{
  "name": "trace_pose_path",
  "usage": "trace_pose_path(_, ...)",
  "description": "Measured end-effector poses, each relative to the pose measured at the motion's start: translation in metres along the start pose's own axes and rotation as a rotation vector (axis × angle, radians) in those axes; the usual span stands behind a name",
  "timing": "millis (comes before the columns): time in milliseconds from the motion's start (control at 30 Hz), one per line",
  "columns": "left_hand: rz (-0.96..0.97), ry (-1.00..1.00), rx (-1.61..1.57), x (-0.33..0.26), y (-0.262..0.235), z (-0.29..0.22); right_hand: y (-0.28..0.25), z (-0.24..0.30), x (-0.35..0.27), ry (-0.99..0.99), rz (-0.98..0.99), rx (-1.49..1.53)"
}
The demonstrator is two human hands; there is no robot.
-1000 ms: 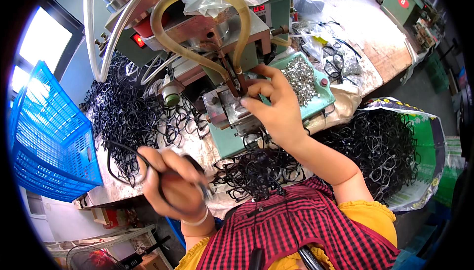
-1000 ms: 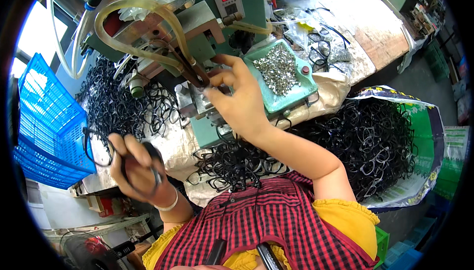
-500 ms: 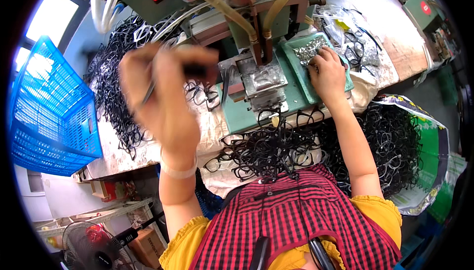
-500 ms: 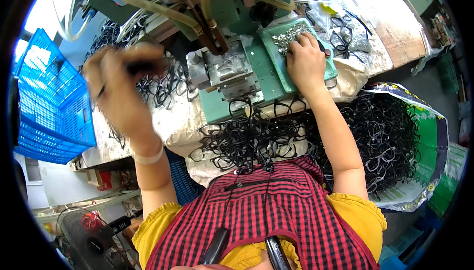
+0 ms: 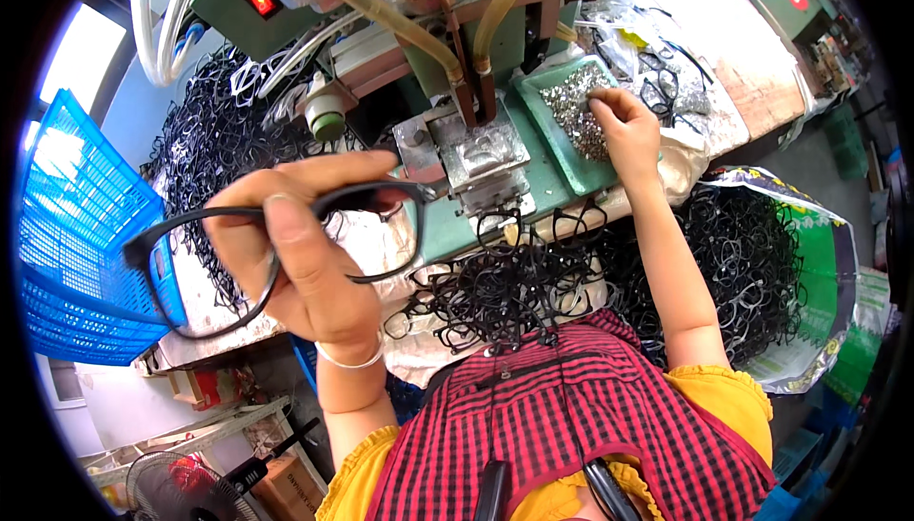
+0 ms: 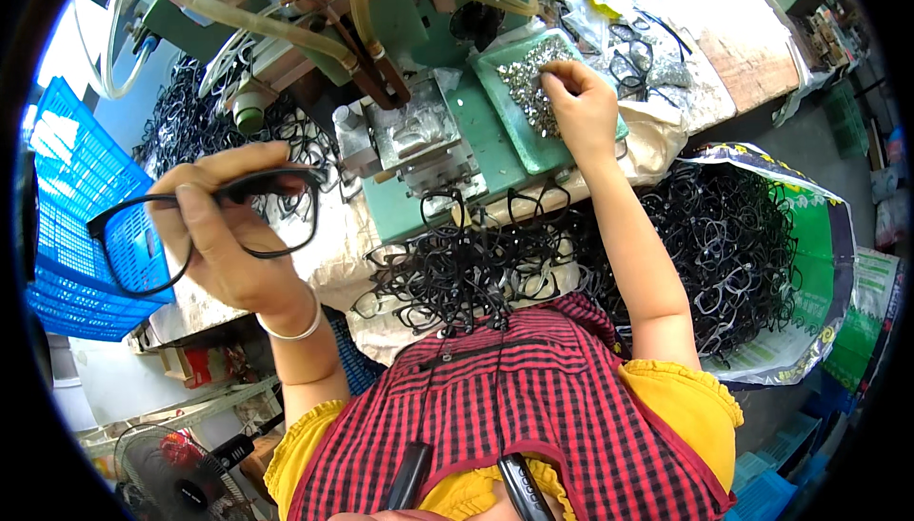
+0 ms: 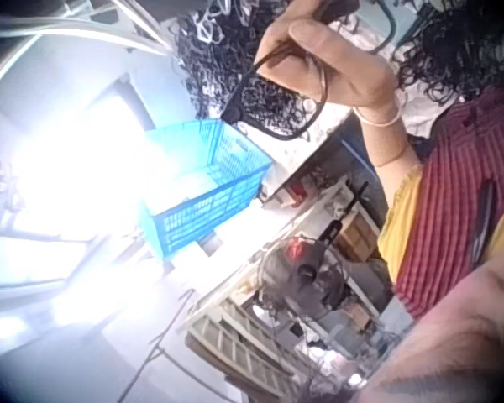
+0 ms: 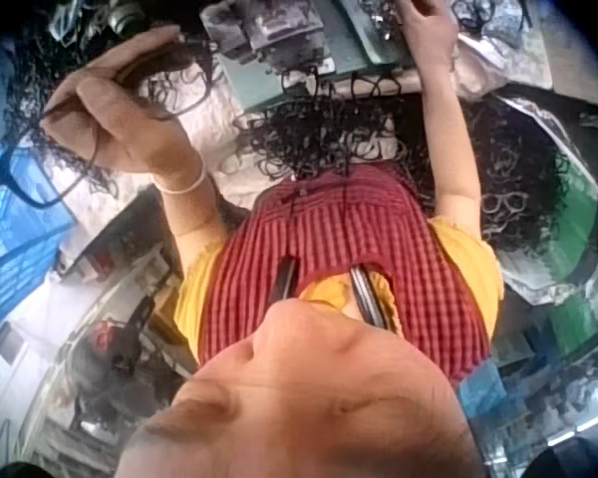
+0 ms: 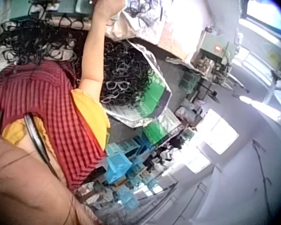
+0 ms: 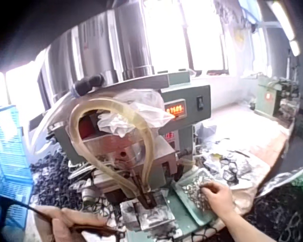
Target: The person assembles eyeglasses by placing frames into a machine and inserting small metal components into the temples. They handle frames one at a time, operating the machine, and placing finished units into a pile.
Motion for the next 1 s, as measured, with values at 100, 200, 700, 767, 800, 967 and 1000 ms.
trace_pose_path(100, -0.032, 0.003, 0.118, 0.02, 0.002, 0.012, 0.025, 0.027, -0.021, 0.167, 0.198, 0.316)
trace_pose_path(200, -0.111, 0.007, 0.081, 0.017, 0.003, 0.019, 0.057, 0.089, -0.051, 0.061, 0.312, 0.412)
trace_pose_path(700, -0.191, -0.021, 0.084, 0.018, -0.006, 0.022, 0.092, 0.107, -0.089, 0.304, 0.262, 0.807)
trace_pose_path(767, -0.132, -0.064, 0.056, 0.013, -0.005, 0.021, 0.083, 0.122, -0.088, 0.199, 0.286, 0.708)
trace_pose_path(800, -0.089, -0.099, 0.02, 0.004, 0.0, 0.021, 0.071, 0.128, -0.087, 0.056, 0.298, 0.584)
trace_pose_path(967, 0.555, -0.551, 0.192, -0.102, -0.059, 0.066, -0.013, 0.075, -0.081, -0.031, 0.496, 0.023)
trace_pose_path(1000, 0.673, -0.79, 0.304, -0.14, -0.093, 0.084, -0.032, 0.035, -0.084, 0.131, 0.617, -0.1)
Point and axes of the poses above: each hand's wrist, its own x-axis towards the middle knuckle, its own y-axis out of the palm, z = x × y, the point moved 10 cm from there along x, towards the middle knuckle, and after that the axes turned 10 degrees about -z, right-handed, at the moved point
